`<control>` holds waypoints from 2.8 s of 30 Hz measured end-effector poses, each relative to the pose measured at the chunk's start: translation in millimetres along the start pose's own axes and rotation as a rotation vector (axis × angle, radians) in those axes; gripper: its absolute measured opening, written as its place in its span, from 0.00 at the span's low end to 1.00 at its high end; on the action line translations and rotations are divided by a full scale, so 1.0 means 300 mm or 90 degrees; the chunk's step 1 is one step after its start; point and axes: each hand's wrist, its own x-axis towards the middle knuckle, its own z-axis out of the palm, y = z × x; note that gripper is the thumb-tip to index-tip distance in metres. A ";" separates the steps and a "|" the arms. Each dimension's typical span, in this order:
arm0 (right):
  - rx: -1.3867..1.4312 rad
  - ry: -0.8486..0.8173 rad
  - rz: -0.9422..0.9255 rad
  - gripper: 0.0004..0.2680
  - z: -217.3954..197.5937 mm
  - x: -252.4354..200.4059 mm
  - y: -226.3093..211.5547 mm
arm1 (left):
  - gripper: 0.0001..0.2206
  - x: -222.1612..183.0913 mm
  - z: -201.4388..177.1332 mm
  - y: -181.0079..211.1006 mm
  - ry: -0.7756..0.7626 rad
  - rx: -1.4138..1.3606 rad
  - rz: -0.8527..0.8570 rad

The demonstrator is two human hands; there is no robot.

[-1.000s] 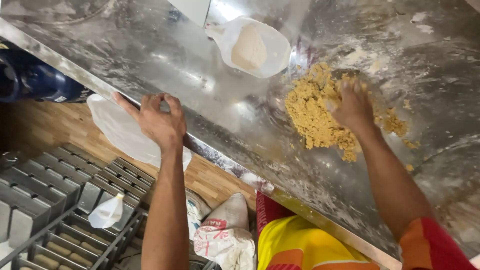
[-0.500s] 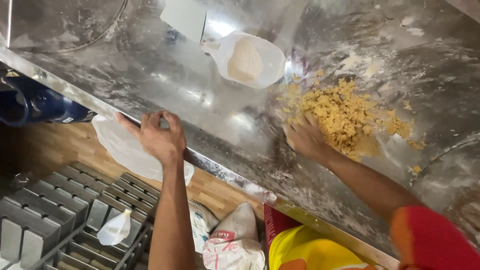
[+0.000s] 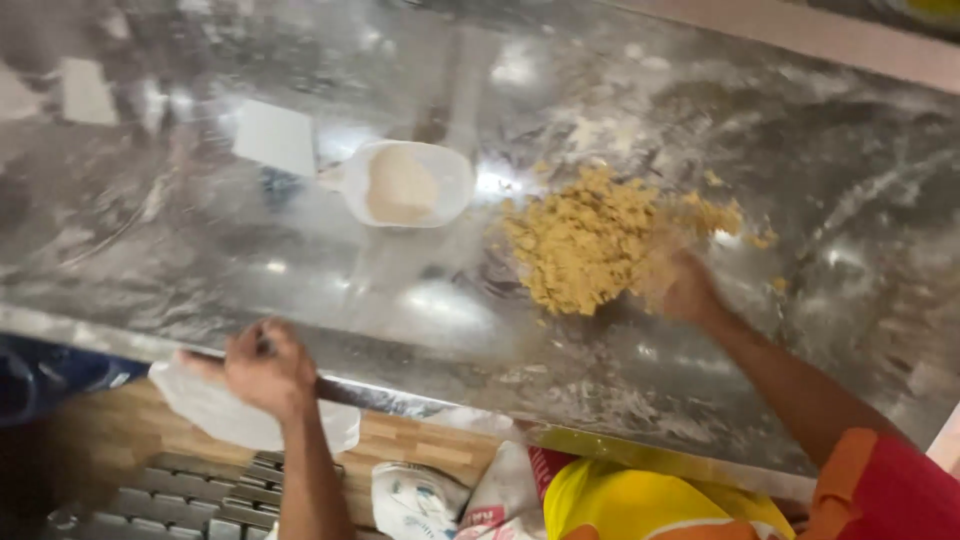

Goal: The person is manually kneading a large batch of dough on a stainless steel surface, folding and pressing it to develop its structure.

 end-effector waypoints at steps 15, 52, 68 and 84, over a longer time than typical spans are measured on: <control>0.186 0.121 0.188 0.22 0.098 0.310 -0.230 | 0.29 -0.022 -0.173 0.034 0.002 0.056 0.235; -0.346 -0.534 0.188 0.31 0.296 1.016 -0.753 | 0.07 -0.027 -0.217 0.153 -0.016 0.034 0.329; -0.327 -0.451 0.277 0.47 0.359 0.951 -0.557 | 0.34 0.078 -0.314 0.375 -0.145 0.201 0.390; -0.226 0.045 -0.023 0.20 0.521 0.964 -0.563 | 0.43 0.633 0.402 0.435 -0.531 0.104 0.421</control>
